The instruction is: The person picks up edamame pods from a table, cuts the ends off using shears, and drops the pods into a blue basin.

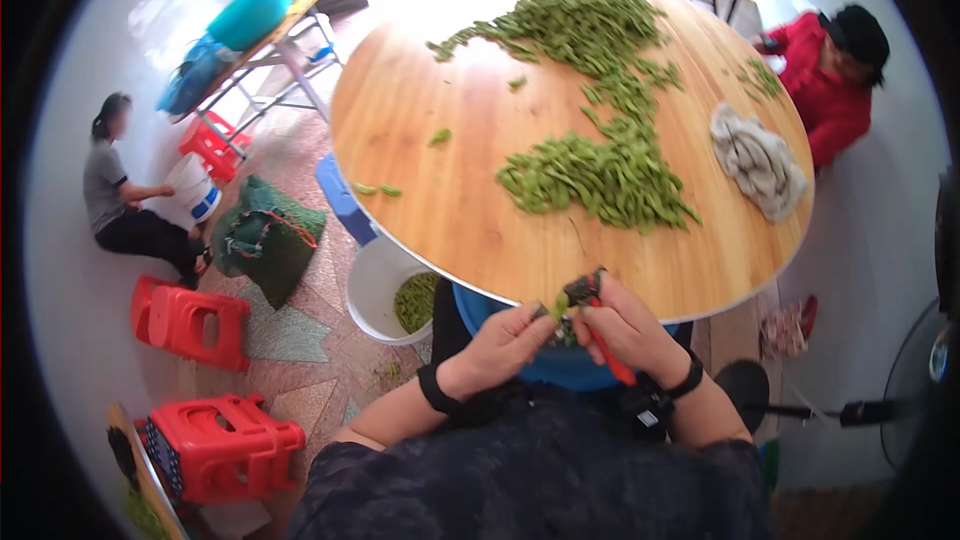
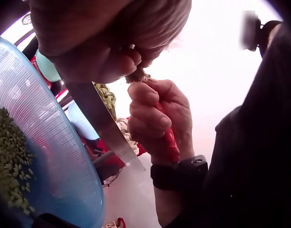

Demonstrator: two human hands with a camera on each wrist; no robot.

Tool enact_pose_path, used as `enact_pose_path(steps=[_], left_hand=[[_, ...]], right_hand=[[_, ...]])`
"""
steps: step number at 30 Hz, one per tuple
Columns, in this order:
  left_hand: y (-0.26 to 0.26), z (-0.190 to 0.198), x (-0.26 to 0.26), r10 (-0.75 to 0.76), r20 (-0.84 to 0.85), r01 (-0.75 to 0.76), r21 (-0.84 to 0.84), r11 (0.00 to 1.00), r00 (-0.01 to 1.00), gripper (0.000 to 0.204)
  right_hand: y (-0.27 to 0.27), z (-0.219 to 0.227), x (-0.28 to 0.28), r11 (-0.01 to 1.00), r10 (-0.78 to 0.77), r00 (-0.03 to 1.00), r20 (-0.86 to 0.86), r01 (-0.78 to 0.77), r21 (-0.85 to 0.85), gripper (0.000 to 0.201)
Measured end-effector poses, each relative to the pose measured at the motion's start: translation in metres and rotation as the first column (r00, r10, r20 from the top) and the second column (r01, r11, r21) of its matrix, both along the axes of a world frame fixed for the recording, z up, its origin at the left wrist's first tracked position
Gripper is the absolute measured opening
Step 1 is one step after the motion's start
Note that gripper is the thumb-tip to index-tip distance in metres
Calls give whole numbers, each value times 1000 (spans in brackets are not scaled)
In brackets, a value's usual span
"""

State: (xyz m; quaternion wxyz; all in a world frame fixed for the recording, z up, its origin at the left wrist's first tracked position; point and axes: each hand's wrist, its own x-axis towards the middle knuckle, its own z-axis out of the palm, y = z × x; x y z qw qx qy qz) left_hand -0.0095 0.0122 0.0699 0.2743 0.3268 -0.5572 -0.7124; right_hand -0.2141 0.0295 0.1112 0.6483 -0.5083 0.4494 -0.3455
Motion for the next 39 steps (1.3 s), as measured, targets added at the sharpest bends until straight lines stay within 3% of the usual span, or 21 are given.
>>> enact_pose_path(steps=[5, 8, 15, 17, 19, 20, 21, 23, 24, 25, 26, 28, 29, 31, 32, 33, 34, 35, 36, 37, 39], left_hand=[[4, -3, 0, -53, 9, 54, -102, 993, 999, 19], [5, -8, 2, 12, 131, 37, -366, 930, 991, 15], [8, -15, 2, 79, 198, 20, -454, 891, 977, 15], [8, -13, 0, 246, 266, 79, -812, 579, 932, 22], [7, 4, -2, 254, 284, 136, -868, 478, 924, 23], [7, 10, -1, 268, 298, 189, -911, 366, 916, 25], [7, 5, 1, 260, 302, 195, -909, 367, 917, 25], [6, -9, 7, 161, 270, 141, -823, 550, 949, 21], [6, -10, 11, 157, 273, 145, -822, 551, 949, 21], [6, -11, 14, -75, 120, 108, -299, 948, 990, 20], [7, -12, 16, -151, -146, 194, 355, 915, 978, 20], [11, -24, 19, -140, -291, 269, 472, 839, 947, 20], [13, -28, 21, -107, -429, 356, 559, 749, 897, 20], [20, -29, 22, -63, -402, 312, 591, 744, 913, 21], [22, -29, 23, -155, -91, 175, 307, 935, 984, 21], [23, -28, 24, -117, 236, 133, -54, 990, 965, 22], [24, -29, 25, -125, 240, 140, -47, 989, 963, 22], [22, -30, 26, -28, 351, 197, -456, 868, 936, 22], [21, -29, 26, 109, 404, 272, -768, 580, 908, 23], [22, -27, 27, 108, 407, 274, -766, 582, 907, 23], [23, -19, 26, 126, 422, 311, -811, 495, 898, 23]], right_hand=[[8, -7, 3, 998, 19, 996, 89, -25, 64, 7], [11, -10, 2, 997, 59, 992, 116, -64, 37, 7], [14, -10, 4, 996, 76, 996, 44, -78, 52, 8], [16, -15, 5, 997, 66, 998, 21, -67, 43, 8], [17, -23, 6, 982, 50, 985, -162, -78, -172, 8], [19, -22, 6, 983, 44, 986, -158, -71, -168, 8], [20, -13, 7, 996, 62, 992, -112, -68, -56, 9], [21, -9, 8, 996, 70, 996, -60, -67, 57, 10], [22, -12, 8, 992, 95, 994, 62, -100, 78, 12], [23, -15, 9, 986, 116, 976, 184, -135, 96, 14], [25, -20, 11, 986, 114, 976, 188, -134, 101, 14], [29, -33, 17, 964, 75, 891, 448, -180, 195, 19], [30, -38, 18, 964, 72, 888, 454, -179, 198, 19], [32, -46, 21, 959, 62, 915, 399, -165, 230, 15], [32, -46, 22, 959, 55, 914, 402, -160, 233, 15], [32, -46, 23, 963, 77, 962, 263, -139, 229, 12], [33, -47, 24, 967, 97, 988, 118, -121, 223, 10], [35, -54, 27, 967, 92, 988, 121, -118, 225, 10], [37, -63, 32, 997, 63, 996, -59, -65, -40, 8], [38, -69, 35, 950, -15, 975, -224, -56, -306, 6], [38, -69, 33, 966, 30, 979, -199, -79, -247, 7]])
